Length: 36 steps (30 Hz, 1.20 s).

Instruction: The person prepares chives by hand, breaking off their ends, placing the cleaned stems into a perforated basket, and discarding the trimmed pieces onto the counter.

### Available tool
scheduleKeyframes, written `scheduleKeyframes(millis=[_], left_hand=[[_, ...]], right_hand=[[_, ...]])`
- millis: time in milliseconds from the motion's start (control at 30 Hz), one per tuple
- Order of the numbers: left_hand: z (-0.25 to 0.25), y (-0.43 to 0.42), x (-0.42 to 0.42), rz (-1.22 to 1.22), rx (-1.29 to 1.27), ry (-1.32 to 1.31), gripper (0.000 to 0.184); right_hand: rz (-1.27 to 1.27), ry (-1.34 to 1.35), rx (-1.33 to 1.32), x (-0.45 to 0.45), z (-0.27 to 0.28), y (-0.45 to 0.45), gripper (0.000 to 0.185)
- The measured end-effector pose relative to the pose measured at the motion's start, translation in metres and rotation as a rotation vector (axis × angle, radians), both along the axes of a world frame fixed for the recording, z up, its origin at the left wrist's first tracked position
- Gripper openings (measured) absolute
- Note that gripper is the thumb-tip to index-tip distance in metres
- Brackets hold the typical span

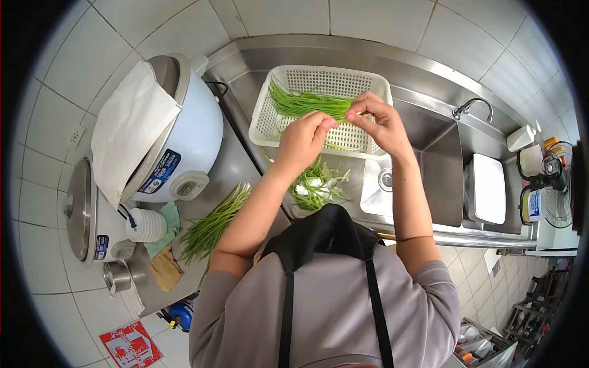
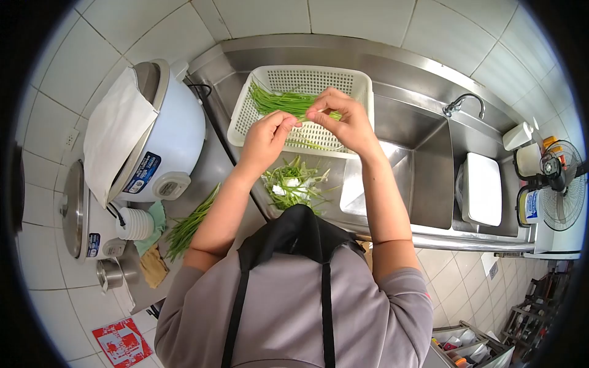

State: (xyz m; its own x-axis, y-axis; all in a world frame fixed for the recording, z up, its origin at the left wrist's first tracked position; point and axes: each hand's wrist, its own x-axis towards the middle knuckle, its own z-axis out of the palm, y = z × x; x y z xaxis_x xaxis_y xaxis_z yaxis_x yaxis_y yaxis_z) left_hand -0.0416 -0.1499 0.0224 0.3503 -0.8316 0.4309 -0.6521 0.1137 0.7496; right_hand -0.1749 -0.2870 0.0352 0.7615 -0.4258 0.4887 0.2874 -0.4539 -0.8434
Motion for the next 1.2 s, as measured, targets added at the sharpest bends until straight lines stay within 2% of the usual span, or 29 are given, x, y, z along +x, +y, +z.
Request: scheduleKeyframes(millis=[67,167,200,267,300,333,400,467,533,633,733,833,933,1033,1067,1133,1167,1200], left_hand=[[-0.004,-0.001,0.0,-0.025,0.0,0.146,0.024],[-0.005,0.002,0.001,-0.058,0.109,0.375,0.027],[-0.006,0.002,0.002,-0.061,0.08,0.405,0.027],[-0.011,0.004,0.007,-0.067,0.026,0.466,0.027],[-0.01,0.007,0.011,-0.088,0.04,0.646,0.027],[-0.006,0.012,0.017,-0.109,0.053,0.824,0.027],[-0.003,0.015,0.026,-0.181,-0.018,1.11,0.024],[0.002,0.015,0.03,-0.188,-0.154,1.203,0.023],[0.002,0.014,0.036,-0.246,-0.271,1.268,0.02],[0.003,0.013,0.04,-0.255,-0.349,1.267,0.019],[0.001,0.014,0.039,-0.244,-0.399,1.27,0.017],[-0.004,0.012,0.036,-0.248,-0.456,1.295,0.018],[-0.008,0.015,0.039,-0.332,-0.545,1.336,0.017],[-0.01,0.024,0.043,-0.415,-0.621,1.341,0.017],[-0.011,0.03,0.044,-0.412,-0.591,1.326,0.018],[-0.009,0.042,0.049,-0.409,-0.536,1.289,0.02],[-0.012,0.049,0.049,-0.342,-0.356,1.234,0.02],[-0.018,0.056,0.049,-0.276,-0.177,1.174,0.02]], right_hand=[[0.017,-0.081,0.3,0.011,-0.013,0.004,0.008],[0.021,-0.214,0.549,0.024,-0.021,0.01,0.009],[0.087,-0.312,0.64,0.028,-0.023,0.007,0.009],[0.047,-0.443,0.807,0.028,-0.024,-0.002,0.009],[0.027,-0.509,0.891,0.027,-0.023,-0.005,0.01],[-0.023,-0.51,0.865,0.025,-0.022,-0.007,0.01],[-0.086,-0.227,0.608,0.023,-0.026,0.004,0.01],[-0.101,0.108,0.246,0.022,-0.039,0.018,0.014],[0.046,0.356,-0.006,0.028,-0.069,0.035,0.013],[0.049,0.271,-0.04,0.037,-0.092,0.059,0.013],[0.157,0.266,0.415,0.043,-0.08,0.067,0.012],[0.288,0.173,0.497,0.049,-0.069,0.068,0.01],[0.224,0.128,0.558,0.052,-0.077,0.065,0.01],[0.197,-0.04,1.009,0.055,-0.087,0.057,0.01],[0.18,-0.075,1.031,0.053,-0.091,0.054,0.013],[0.201,0.166,0.749,0.043,-0.089,0.052,0.015],[0.21,0.285,0.604,0.038,-0.088,0.053,0.016],[0.192,0.451,0.41,0.034,-0.089,0.058,0.024]])
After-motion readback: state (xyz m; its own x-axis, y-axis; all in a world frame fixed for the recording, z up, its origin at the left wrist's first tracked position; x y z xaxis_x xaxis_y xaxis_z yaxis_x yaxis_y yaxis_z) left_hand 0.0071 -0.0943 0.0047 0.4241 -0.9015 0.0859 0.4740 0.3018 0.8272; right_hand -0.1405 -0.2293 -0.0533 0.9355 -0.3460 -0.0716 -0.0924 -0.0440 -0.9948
